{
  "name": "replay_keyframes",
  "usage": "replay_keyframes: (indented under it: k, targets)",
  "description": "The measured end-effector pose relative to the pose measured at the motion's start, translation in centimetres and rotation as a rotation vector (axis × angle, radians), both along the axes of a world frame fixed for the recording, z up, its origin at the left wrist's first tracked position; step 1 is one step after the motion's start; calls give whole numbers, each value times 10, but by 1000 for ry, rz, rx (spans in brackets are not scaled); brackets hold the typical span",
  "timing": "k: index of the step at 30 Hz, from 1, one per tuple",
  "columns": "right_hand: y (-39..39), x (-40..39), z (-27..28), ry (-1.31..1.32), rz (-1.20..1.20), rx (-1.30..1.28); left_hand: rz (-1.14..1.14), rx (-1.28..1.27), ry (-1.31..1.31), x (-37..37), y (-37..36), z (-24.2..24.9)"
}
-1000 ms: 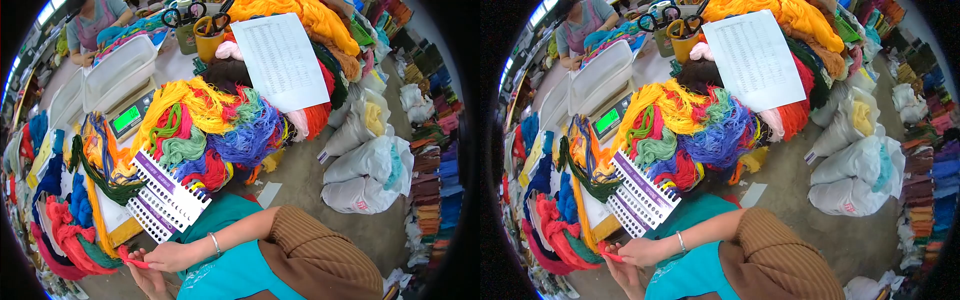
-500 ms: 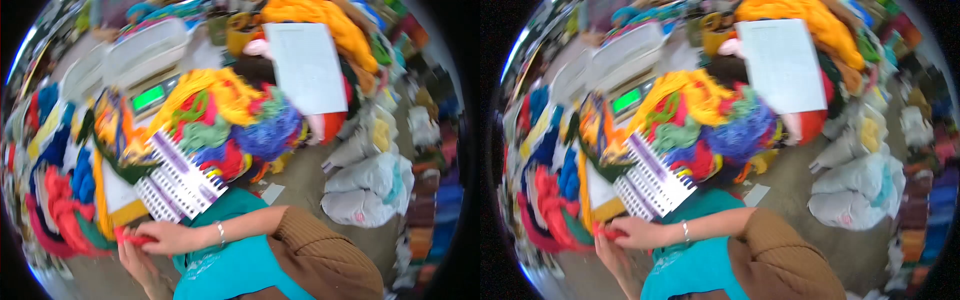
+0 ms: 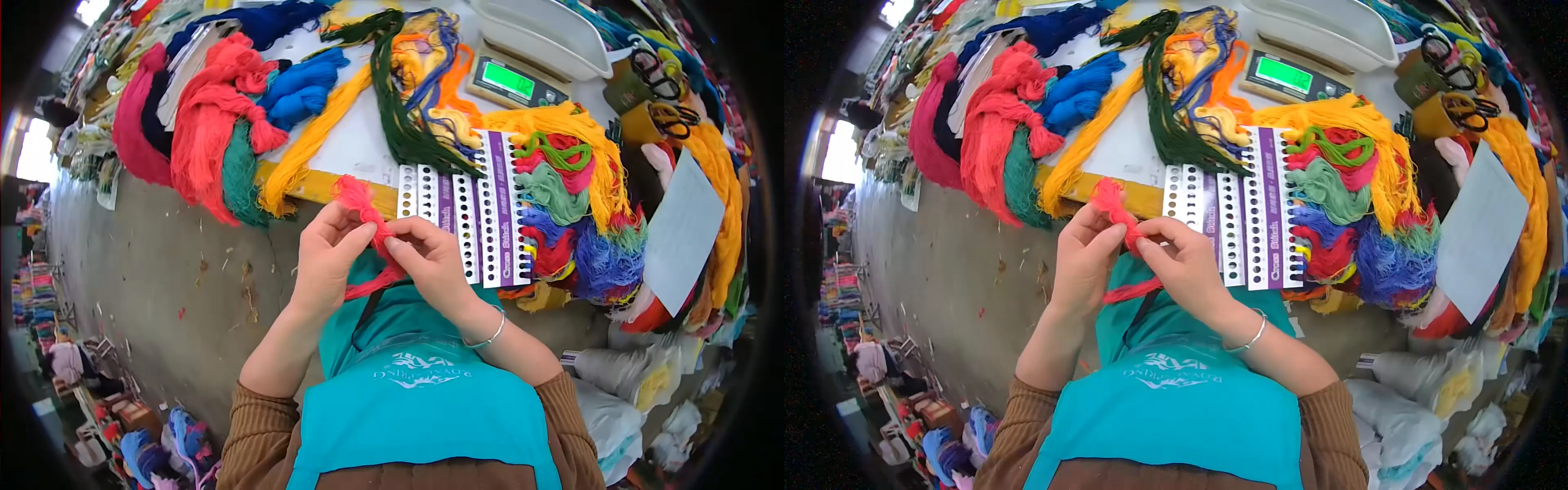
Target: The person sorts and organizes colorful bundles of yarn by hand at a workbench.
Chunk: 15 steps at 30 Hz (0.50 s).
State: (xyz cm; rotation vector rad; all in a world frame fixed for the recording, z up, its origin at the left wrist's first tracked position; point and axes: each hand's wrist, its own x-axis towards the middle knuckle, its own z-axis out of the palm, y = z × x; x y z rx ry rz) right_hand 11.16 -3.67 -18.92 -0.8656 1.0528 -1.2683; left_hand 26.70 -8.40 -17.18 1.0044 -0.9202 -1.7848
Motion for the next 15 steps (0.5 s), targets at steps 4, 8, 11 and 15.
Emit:
replay_keyframes:
  k: [4, 8, 11, 15]
  targets:
    - [-9, -2, 3, -113, 11, 131, 9, -57, -63, 6, -1, 1]
    - [-18, 5, 7, 7, 77, 104, 35, -187, -203, 9, -3, -5]
    - [-23, 8, 5, 146, 62, 50, 33, -357, -260, 11, -7, -5]
    - [-33, 12, 6, 544, -94, -309, 84, -649, -575, 17, -16, -3]
